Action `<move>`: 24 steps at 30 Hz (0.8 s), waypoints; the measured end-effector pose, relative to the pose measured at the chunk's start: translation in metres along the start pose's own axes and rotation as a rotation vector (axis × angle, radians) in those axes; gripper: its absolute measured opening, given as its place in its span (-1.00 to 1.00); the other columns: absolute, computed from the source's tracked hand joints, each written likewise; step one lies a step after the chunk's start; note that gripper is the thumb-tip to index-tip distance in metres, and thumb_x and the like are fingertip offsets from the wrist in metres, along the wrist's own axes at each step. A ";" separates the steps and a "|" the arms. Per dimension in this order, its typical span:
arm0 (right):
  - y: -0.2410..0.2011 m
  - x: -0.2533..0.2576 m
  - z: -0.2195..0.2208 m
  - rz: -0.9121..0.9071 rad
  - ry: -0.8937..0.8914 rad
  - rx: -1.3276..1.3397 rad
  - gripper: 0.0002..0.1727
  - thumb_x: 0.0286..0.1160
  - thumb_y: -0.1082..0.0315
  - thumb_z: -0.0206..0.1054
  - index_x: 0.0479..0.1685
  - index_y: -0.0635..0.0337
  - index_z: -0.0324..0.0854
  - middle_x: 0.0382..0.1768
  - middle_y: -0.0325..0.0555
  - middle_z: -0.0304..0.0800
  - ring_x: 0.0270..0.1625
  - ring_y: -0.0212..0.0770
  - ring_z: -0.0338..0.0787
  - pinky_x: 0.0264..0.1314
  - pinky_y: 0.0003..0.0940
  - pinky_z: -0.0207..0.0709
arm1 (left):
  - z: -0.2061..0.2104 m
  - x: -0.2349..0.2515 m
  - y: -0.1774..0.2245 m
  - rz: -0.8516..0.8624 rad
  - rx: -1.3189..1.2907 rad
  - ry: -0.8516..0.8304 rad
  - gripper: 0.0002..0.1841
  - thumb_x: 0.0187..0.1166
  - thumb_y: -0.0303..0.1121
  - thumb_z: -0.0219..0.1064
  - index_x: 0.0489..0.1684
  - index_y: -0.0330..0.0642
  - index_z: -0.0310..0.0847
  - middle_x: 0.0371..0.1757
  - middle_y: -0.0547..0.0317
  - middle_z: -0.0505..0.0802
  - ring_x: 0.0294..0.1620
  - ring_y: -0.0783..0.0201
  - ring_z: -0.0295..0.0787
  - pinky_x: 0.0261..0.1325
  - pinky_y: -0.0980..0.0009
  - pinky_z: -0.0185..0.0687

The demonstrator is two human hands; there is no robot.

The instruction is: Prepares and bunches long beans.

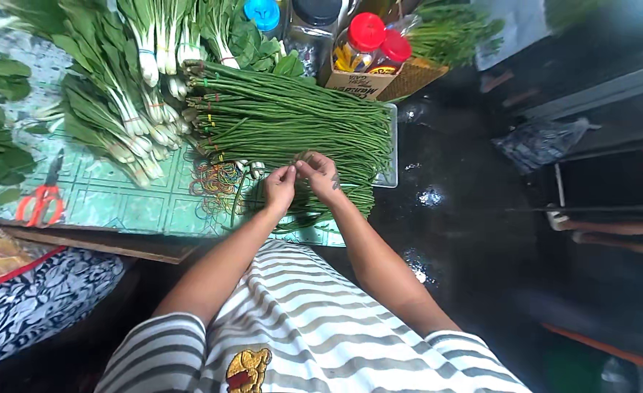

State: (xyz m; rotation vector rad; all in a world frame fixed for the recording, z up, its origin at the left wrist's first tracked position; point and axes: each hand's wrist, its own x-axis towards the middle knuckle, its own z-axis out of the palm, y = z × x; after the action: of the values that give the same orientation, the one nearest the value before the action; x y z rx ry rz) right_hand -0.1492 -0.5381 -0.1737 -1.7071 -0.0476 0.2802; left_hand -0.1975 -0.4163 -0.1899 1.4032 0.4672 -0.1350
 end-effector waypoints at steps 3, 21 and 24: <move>-0.001 -0.002 -0.005 0.040 -0.007 0.011 -0.83 0.61 0.46 0.34 0.04 0.35 0.70 -0.15 0.00 0.85 -0.26 -0.21 0.82 -0.07 -0.24 0.78 | 0.005 0.009 -0.003 0.129 0.113 0.070 -0.74 0.77 -0.32 0.22 -0.05 -0.33 0.77 -0.08 0.01 0.82 -0.09 0.26 0.75 0.08 0.27 0.68; -0.008 -0.001 -0.010 -0.118 -0.131 -0.634 -0.65 0.63 0.36 0.32 0.33 0.18 0.75 0.13 0.11 0.77 0.23 -0.02 0.76 0.40 -0.06 0.61 | 0.001 0.018 -0.010 0.285 0.139 0.052 -0.81 0.71 -0.38 0.32 -0.07 -0.33 0.80 -0.21 0.09 0.90 -0.21 0.37 0.83 0.05 0.34 0.76; -0.013 -0.004 -0.007 -0.076 -0.151 -0.625 -0.57 0.66 0.40 0.24 0.49 0.21 0.64 0.18 0.16 0.71 0.25 -0.01 0.72 0.40 -0.11 0.61 | 0.003 0.018 -0.014 0.302 0.090 0.045 -0.81 0.70 -0.42 0.31 -0.03 -0.35 0.81 -0.14 0.04 0.90 -0.13 0.34 0.85 0.13 0.32 0.78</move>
State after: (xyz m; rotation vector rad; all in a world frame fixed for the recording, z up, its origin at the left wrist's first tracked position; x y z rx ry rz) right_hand -0.1503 -0.5440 -0.1598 -2.2936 -0.3406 0.3609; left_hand -0.1861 -0.4187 -0.2096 1.5514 0.2845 0.1217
